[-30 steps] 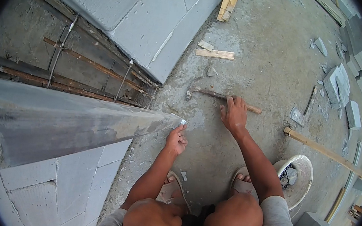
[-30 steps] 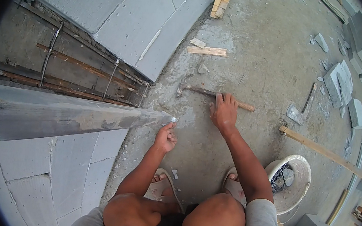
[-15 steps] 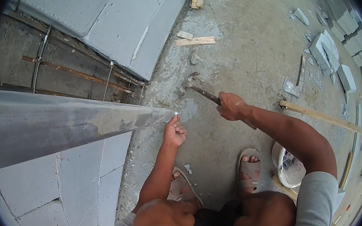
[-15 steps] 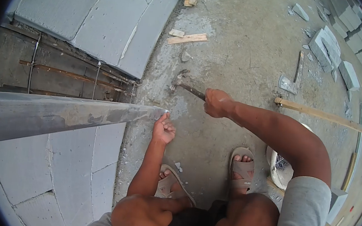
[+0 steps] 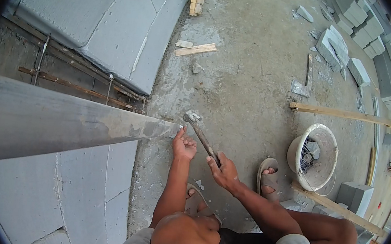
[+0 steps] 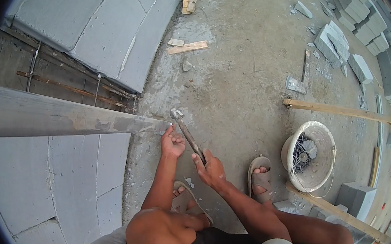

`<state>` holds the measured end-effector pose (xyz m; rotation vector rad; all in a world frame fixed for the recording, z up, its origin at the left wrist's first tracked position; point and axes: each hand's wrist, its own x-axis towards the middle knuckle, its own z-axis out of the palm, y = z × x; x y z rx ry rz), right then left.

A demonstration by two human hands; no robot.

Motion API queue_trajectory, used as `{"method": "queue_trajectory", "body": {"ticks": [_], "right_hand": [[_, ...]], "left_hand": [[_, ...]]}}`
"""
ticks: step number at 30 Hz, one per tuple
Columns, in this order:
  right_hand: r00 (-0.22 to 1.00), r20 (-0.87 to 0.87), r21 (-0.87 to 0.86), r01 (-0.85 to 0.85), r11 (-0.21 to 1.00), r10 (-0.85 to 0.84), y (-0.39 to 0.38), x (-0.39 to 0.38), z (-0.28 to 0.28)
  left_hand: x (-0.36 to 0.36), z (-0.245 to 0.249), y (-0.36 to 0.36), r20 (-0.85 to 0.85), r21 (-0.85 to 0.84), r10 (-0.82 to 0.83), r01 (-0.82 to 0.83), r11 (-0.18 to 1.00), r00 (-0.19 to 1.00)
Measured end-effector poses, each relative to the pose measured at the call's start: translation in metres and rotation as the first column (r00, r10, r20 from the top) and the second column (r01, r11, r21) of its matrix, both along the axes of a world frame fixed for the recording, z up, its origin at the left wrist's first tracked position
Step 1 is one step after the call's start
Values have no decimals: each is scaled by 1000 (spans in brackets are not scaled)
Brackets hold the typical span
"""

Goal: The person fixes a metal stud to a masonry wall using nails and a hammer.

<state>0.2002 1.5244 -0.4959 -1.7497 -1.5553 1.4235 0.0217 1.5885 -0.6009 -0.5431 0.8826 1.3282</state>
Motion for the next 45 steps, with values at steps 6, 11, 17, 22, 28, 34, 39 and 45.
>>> {"method": "queue_trajectory", "body": {"ticks": [6, 11, 17, 22, 28, 34, 39, 45], "right_hand": [[968, -15, -75, 250, 965, -252, -55, -33, -23], [955, -76, -20, 287, 958, -288, -57, -35, -23], [957, -109, -37, 267, 963, -270, -52, -44, -16], [972, -60, -25, 228, 973, -229, -46, -51, -20], [987, 3, -109, 162, 981, -162, -47, -48, -21], [956, -144, 93, 270, 958, -256, -50, -48, -9], [985, 168, -74, 52, 996, -38, -35, -40, -21], [978, -75, 49, 198, 979, -194, -48, -37, -21]], "left_hand": [[9, 6, 4, -44, -62, 90, -92, 994, 995], [8, 5, 5, -7, -56, 110, -110, 992, 994], [7, 8, 5, 10, -45, 124, -124, 991, 992], [5, -5, 4, -93, 14, 95, -94, 995, 991], [6, -12, 7, -118, -72, 86, -95, 993, 989], [4, 3, 4, -13, -4, 90, -90, 996, 996], [10, 2, 9, -105, -63, 103, -110, 992, 989], [8, 10, 5, -36, -19, 117, -118, 993, 992]]}}
